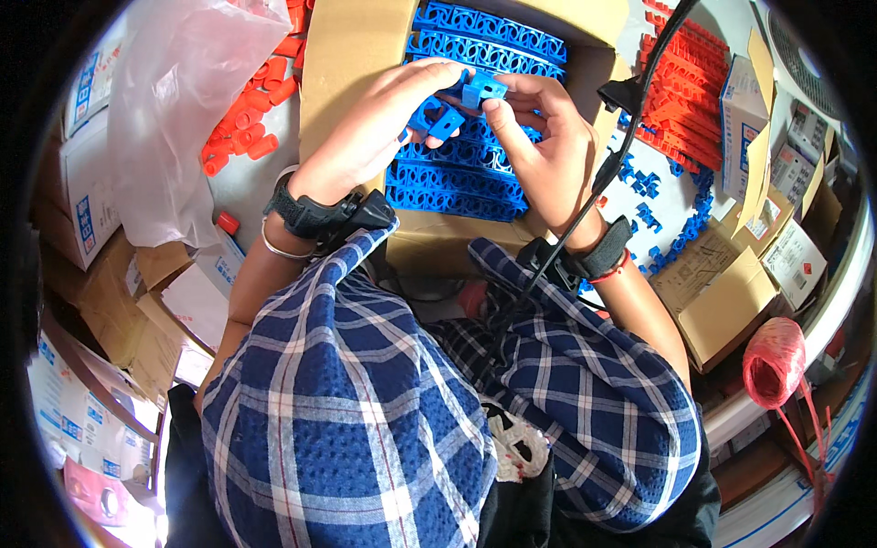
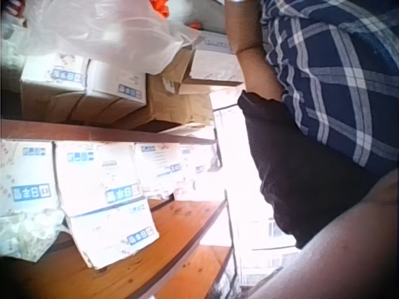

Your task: The person sits and assembles small blue and red plastic components by hand, inserting pieces into a grid and connecting them to form a larger assembly.

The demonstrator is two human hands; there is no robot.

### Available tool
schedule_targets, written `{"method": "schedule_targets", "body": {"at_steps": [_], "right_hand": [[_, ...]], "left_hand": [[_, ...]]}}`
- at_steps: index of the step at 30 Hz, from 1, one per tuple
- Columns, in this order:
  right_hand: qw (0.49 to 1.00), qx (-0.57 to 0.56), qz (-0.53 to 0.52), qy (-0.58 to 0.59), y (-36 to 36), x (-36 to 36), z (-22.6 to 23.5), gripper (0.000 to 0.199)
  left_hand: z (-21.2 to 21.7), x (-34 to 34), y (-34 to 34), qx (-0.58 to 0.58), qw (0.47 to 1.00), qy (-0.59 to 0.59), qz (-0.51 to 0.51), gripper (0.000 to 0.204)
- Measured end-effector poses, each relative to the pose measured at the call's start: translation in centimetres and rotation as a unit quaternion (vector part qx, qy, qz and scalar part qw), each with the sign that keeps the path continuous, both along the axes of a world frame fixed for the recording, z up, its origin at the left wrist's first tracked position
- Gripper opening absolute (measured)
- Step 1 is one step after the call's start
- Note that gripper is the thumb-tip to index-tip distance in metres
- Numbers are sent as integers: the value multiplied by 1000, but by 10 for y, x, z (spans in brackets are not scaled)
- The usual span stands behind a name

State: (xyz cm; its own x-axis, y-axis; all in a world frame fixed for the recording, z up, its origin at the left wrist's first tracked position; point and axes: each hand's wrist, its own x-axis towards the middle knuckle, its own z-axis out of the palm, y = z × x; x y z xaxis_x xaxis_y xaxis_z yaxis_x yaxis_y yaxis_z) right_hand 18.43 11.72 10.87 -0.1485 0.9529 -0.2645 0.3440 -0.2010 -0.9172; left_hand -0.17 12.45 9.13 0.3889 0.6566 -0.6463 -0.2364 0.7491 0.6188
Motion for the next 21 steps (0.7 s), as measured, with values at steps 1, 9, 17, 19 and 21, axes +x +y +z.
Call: {"method": "schedule_targets", "body": {"at_steps": [1,9,17,19,21], "right_hand": [[1000,-1,0,8,1,-1,1,28],[999,-15,30,-27,2,1,2,35],[997,-5,82,-9,0,1,1,34],[996,6,89,3,1,-1,3,34],[992,21,123,7,1,-3,6,35]], "left_hand": [[-1,-1,2,10,1000,-6,-8,37],[-2,9,-3,129,985,98,-55,39],[-4,9,-11,140,983,115,-33,32],[-1,3,-11,61,995,65,-45,28],[2,-4,-16,29,998,36,-35,27]]}}
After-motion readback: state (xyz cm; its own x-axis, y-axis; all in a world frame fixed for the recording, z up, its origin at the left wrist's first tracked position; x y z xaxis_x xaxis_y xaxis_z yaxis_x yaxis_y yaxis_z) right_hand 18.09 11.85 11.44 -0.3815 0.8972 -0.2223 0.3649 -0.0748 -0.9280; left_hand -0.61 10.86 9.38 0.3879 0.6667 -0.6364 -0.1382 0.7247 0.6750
